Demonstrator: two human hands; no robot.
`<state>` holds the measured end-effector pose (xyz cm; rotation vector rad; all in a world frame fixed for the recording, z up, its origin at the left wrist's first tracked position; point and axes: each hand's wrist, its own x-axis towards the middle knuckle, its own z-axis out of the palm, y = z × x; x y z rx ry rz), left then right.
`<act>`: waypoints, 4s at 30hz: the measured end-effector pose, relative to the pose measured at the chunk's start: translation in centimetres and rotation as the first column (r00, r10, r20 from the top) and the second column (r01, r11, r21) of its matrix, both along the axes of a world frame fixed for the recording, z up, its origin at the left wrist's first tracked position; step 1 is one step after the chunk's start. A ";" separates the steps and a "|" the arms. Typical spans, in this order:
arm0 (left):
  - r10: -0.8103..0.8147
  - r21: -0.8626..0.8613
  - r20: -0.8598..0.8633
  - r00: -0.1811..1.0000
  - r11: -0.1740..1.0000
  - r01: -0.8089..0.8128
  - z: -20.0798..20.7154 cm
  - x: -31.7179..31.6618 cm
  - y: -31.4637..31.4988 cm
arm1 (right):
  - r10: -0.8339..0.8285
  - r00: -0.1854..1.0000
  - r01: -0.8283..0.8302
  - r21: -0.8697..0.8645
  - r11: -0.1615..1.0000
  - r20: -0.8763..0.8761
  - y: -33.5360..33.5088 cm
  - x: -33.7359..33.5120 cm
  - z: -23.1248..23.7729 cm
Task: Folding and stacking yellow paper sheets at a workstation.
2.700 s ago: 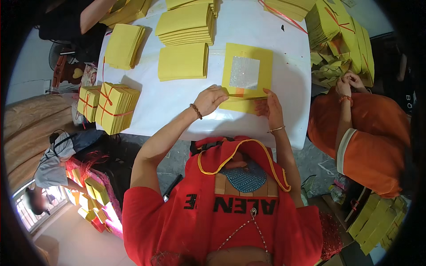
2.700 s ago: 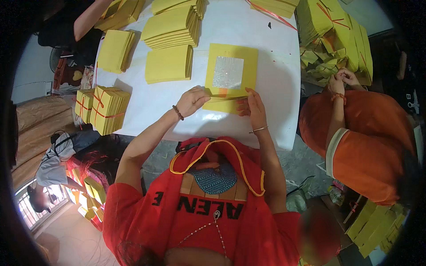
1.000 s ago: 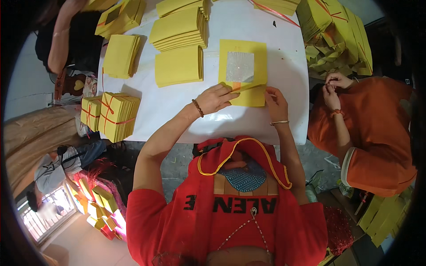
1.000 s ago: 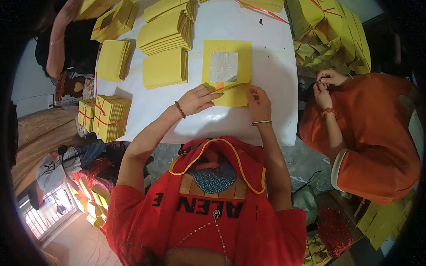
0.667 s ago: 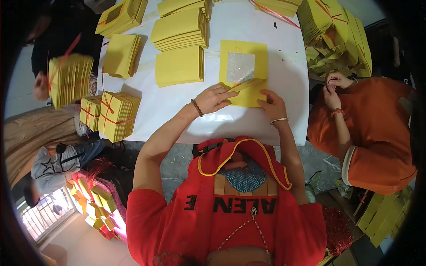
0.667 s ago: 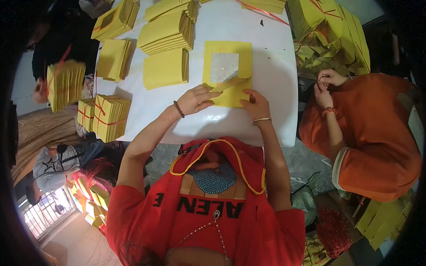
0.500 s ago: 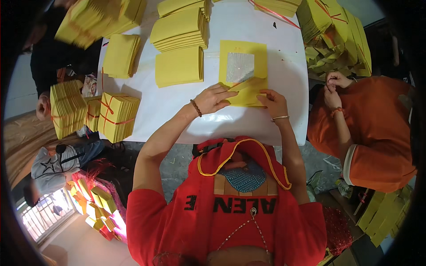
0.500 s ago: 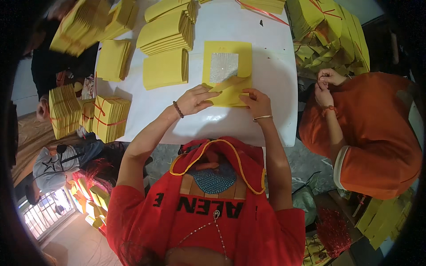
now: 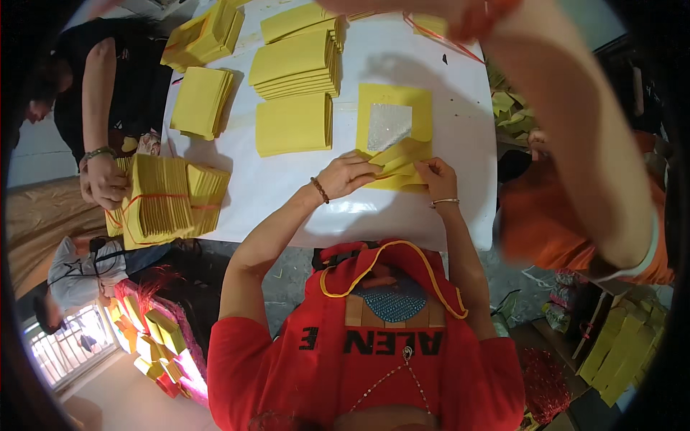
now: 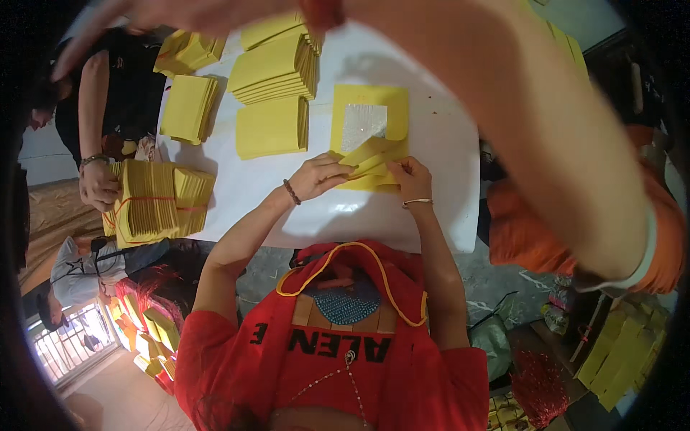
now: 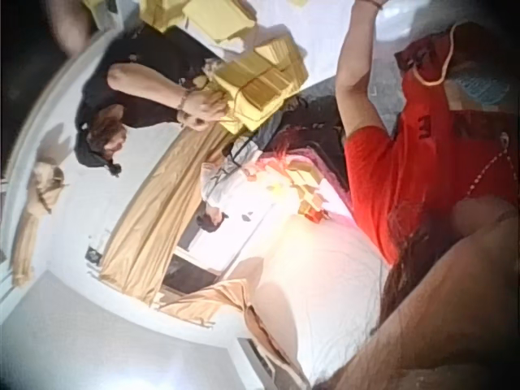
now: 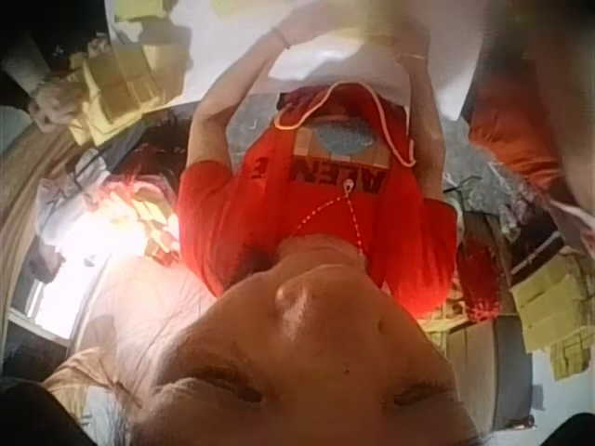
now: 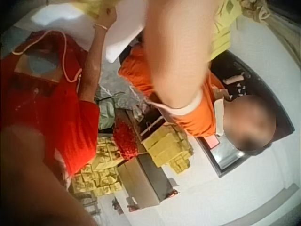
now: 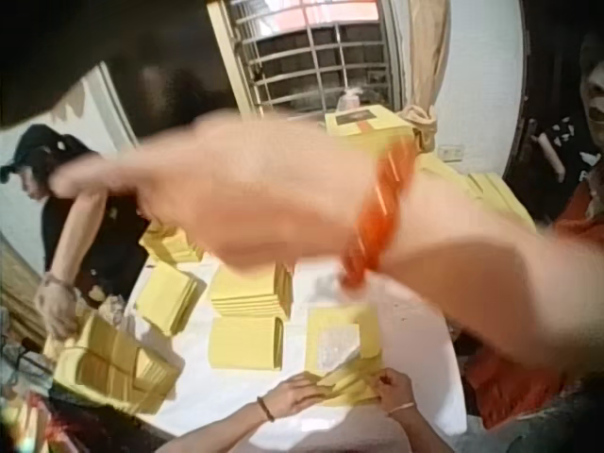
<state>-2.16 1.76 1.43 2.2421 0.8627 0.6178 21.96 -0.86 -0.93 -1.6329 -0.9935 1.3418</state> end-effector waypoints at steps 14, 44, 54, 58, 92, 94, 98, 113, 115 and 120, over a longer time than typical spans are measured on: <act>-0.065 0.042 -0.051 0.997 0.997 0.068 0.2 -0.1 0.4 | 0.022 0.997 -0.025 -0.042 0.999 -0.072 -0.1 0.4 0.0; 0.193 0.283 -0.146 0.970 0.948 -0.146 2.0 -0.5 -1.8 | 0.279 0.952 -0.304 0.519 0.799 0.127 1.5 2.5 -2.1; 0.320 0.024 0.057 0.946 0.946 -0.322 -1.1 1.2 -2.0 | 0.094 0.989 -0.142 0.544 0.827 0.114 0.9 0.0 -0.3; 0.229 0.040 0.036 0.973 0.972 -0.231 -1.6 0.6 -1.7 | 0.220 0.936 -0.341 0.557 0.757 0.274 1.0 1.7 -1.0; 0.357 -0.275 0.020 0.934 0.900 -0.339 -0.7 -0.1 -2.9 | 0.563 0.793 -0.577 -0.013 0.817 0.233 0.1 3.5 -1.0; 0.546 -0.402 -0.016 0.837 0.763 -0.506 -0.8 1.0 -2.7 | 0.461 0.876 -0.471 0.042 0.881 0.141 0.2 2.9 -0.6; 0.675 -0.393 -0.162 0.720 0.625 -0.674 -0.9 2.6 -2.3 | 0.322 0.947 -0.322 0.075 0.944 0.020 0.3 1.2 -0.4; 0.736 -0.415 -0.190 0.650 0.540 -0.732 -2.3 2.4 -1.8 | 0.158 0.951 -0.179 0.053 0.982 0.266 0.0 -0.2 0.3; 0.730 -0.441 -0.193 0.656 0.533 -0.722 -2.3 2.3 -1.8 | 0.165 0.952 -0.194 0.094 0.976 0.258 0.2 -0.1 0.3; 0.719 -0.330 -0.256 0.646 0.563 -0.758 -1.7 2.7 -1.1 | 0.157 0.947 -0.187 0.084 0.979 0.282 0.6 -0.2 0.3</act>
